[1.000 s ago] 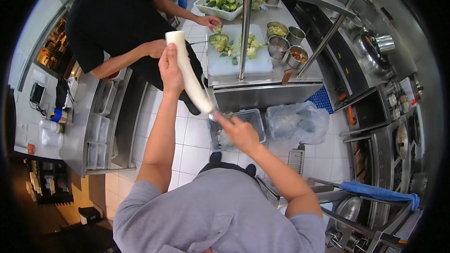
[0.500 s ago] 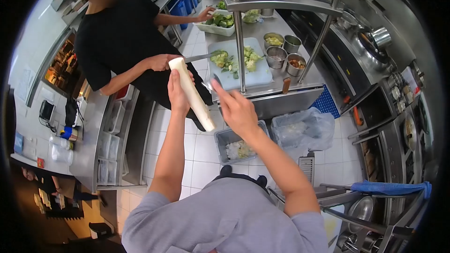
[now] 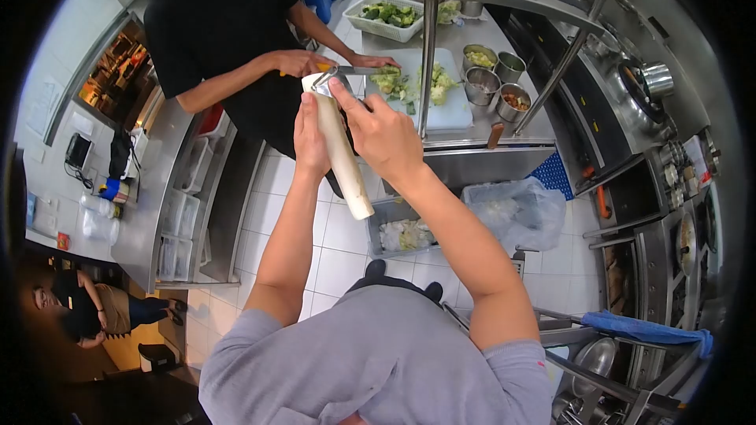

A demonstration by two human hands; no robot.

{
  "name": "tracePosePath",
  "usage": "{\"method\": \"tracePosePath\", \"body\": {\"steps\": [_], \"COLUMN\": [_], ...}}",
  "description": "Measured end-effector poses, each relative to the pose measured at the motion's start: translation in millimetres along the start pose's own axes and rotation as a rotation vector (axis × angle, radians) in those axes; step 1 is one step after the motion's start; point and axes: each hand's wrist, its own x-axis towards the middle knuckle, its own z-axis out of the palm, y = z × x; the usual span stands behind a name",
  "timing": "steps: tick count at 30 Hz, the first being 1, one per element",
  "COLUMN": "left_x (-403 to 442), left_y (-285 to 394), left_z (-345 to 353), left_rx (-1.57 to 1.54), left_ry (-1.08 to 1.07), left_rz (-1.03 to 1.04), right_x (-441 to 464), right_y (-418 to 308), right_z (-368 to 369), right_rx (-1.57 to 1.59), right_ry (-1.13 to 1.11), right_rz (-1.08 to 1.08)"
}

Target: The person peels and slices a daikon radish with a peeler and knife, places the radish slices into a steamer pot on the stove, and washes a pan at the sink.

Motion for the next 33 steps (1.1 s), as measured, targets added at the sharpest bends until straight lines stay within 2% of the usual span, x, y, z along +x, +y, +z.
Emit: {"method": "tracePosePath", "body": {"steps": [6,11,13,15,17,18,20,21,23,24,26,30,33], "left_x": [-0.5,11.4,16.6,20.7,26.2,28.7,34.3,38.1,35.9,34.8,31.3,26.2,21.4], "left_y": [4.1,-2.4,-0.6,10.4,12.7,12.5,0.4,-5.6,-6.5,-9.4,-9.4,-15.4,-17.8], "left_z": [3.7,2.2,4.9,0.0,-6.7,-11.3,-21.7,-26.0,-26.6,-26.8,-22.9,-11.3,1.5], "left_rx": [0.097,0.182,0.071,0.037,0.1,0.122,0.068,0.014,0.029,-0.022,-0.05,-0.175,-0.151], "left_ry": [-0.018,-0.046,0.078,0.101,0.09,0.06,0.105,0.15,0.137,0.086,0.002,-0.074,-0.078], "left_rz": [0.005,0.063,0.097,0.065,0.129,0.131,0.113,0.096,0.085,0.092,0.11,0.072,0.068], "right_x": [-4.7,-20.2,-43.5,-84.5,-131.9,-152.9,-183.2,-192.7,-194.6,-194.0,-147.3,-55.5,-3.5], "right_y": [-0.7,4.3,1.7,-3.1,0.9,1.9,8.0,12.5,15.3,18.7,14.9,3.1,-8.5], "right_z": [-4.0,-6.1,-7.3,-14.9,-16.1,-18.1,-21.6,-20.1,-19.5,-18.8,-28.9,-34.0,-32.0], "right_rx": [0.027,0.045,0.04,-0.01,0.005,0.009,0.019,0.019,0.09,0.095,0.179,0.053,0.083], "right_ry": [-0.016,-0.043,-0.084,-0.266,-0.411,-0.415,-0.582,-0.575,-0.43,-0.428,-0.283,-0.128,-0.041], "right_rz": [0.092,0.073,0.08,0.06,0.103,0.104,0.197,0.196,0.24,0.245,0.306,0.187,0.158]}}
